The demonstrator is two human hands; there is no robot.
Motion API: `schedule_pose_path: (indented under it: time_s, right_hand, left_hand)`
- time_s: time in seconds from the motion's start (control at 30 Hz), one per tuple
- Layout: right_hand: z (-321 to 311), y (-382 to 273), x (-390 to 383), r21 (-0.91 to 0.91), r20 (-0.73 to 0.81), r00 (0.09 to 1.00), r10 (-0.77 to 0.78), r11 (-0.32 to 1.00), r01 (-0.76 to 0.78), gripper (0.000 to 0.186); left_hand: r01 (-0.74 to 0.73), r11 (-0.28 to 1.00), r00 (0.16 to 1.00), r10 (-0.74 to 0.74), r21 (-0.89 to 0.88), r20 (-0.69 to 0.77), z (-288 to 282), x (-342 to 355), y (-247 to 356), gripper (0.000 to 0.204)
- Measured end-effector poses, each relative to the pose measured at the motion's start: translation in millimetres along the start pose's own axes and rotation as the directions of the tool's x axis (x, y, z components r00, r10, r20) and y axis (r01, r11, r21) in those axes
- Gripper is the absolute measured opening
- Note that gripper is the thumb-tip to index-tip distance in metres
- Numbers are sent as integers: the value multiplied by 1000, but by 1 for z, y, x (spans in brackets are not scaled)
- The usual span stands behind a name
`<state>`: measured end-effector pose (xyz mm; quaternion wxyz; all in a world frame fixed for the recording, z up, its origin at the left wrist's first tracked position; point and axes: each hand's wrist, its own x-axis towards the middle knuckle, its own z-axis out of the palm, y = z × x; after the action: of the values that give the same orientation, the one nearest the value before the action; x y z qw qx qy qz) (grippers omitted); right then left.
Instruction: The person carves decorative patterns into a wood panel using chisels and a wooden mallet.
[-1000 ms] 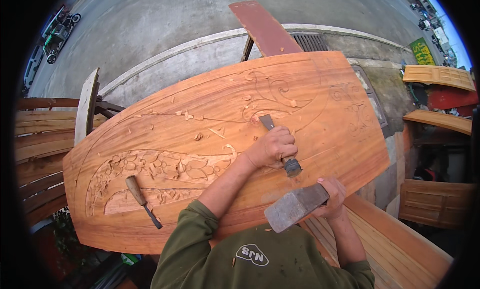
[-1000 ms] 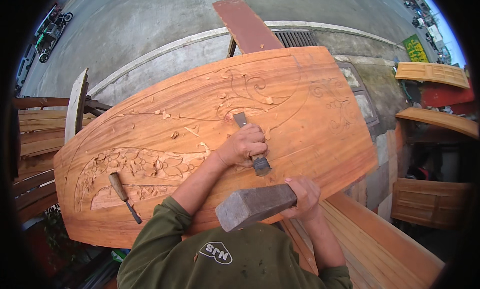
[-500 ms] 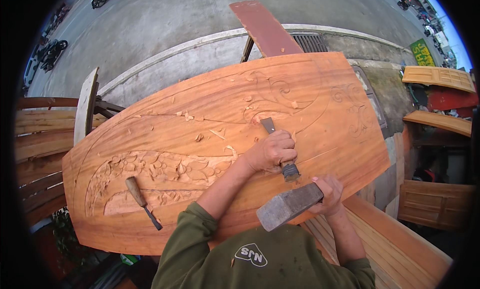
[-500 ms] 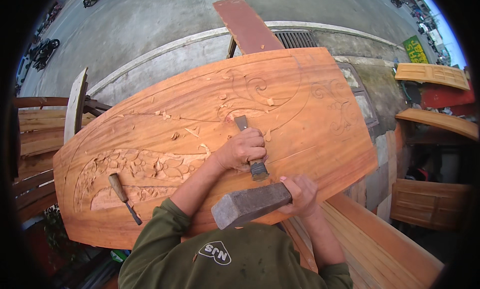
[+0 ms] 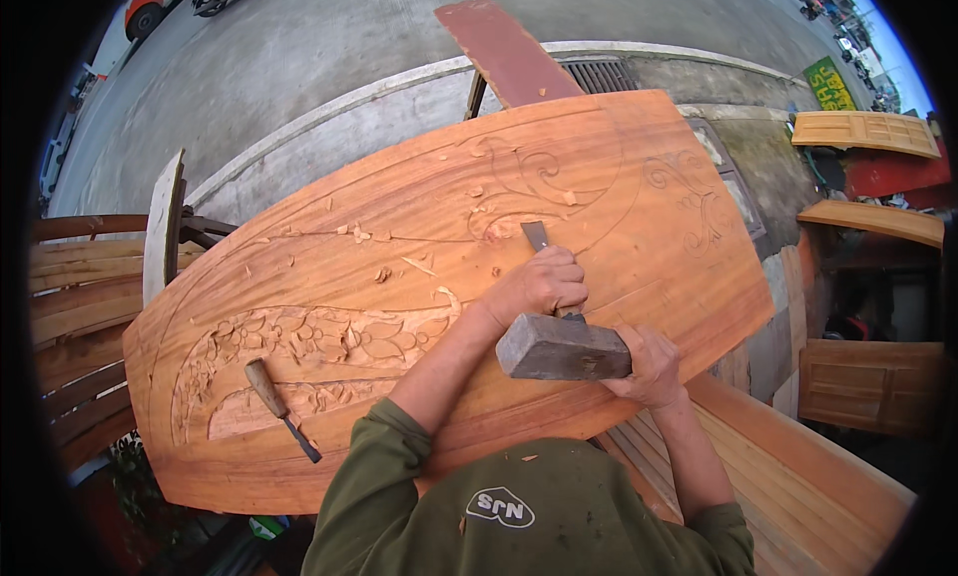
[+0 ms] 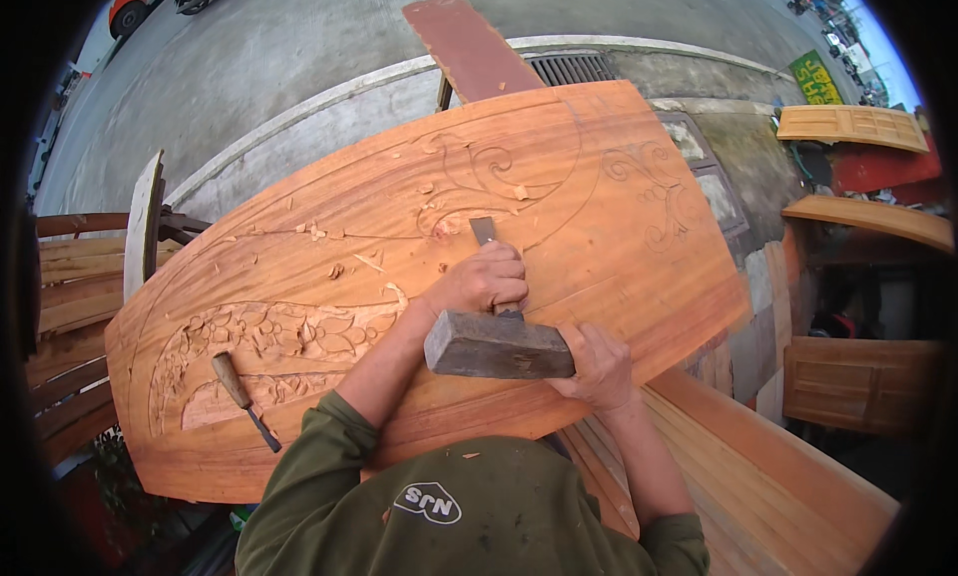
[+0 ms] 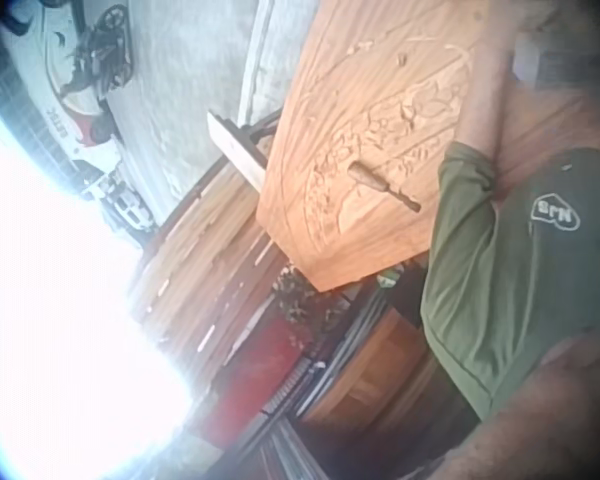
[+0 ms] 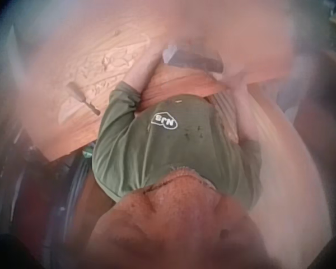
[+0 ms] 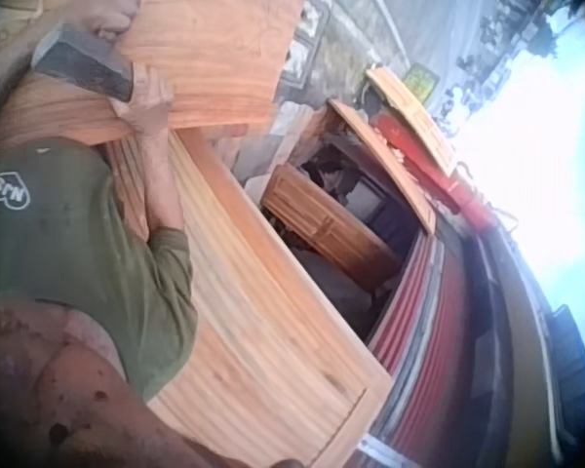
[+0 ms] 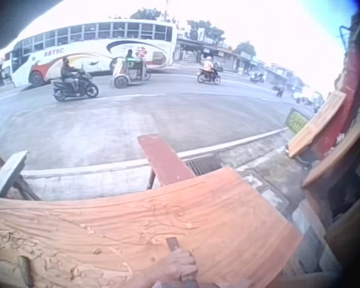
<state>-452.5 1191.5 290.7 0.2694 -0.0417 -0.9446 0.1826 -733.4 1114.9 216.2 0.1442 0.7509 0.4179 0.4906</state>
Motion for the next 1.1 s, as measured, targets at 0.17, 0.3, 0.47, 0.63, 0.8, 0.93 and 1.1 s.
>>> schedule_pose_path:
  time_s: [0.17,0.3,0.47,0.63,0.8,0.93,1.1]
  right_hand:
    - [-8,-14,1,-51,27,999,-34,998,35,76]
    - [6,-7,0,-64,-140,987,-84,995,75,77]
    - [-3,-17,11,-82,24,1000,13,997,-11,79]
    - [10,1,11,-111,-21,999,-30,993,27,76]
    - [5,-9,11,-102,-43,998,-46,994,41,65]
    - [15,5,16,-174,87,989,123,979,-107,57]
    - [15,2,-1,-86,-7,1000,-15,996,15,61]
  left_hand:
    - [18,999,999,-19,43,27,-8,-4,2,17]
    - [0,1000,1000,0,30,-1,-4,-1,0,17]
    - [26,999,1000,-25,36,-10,-9,-3,-1,18]
    - [22,998,1000,-21,53,-18,-10,1,-1,19]
    - [25,999,999,-24,26,-37,-15,-1,-1,22]
    - [48,998,999,-48,51,-16,-12,-1,-2,22]
    - [51,999,999,-51,18,-5,-16,0,0,23]
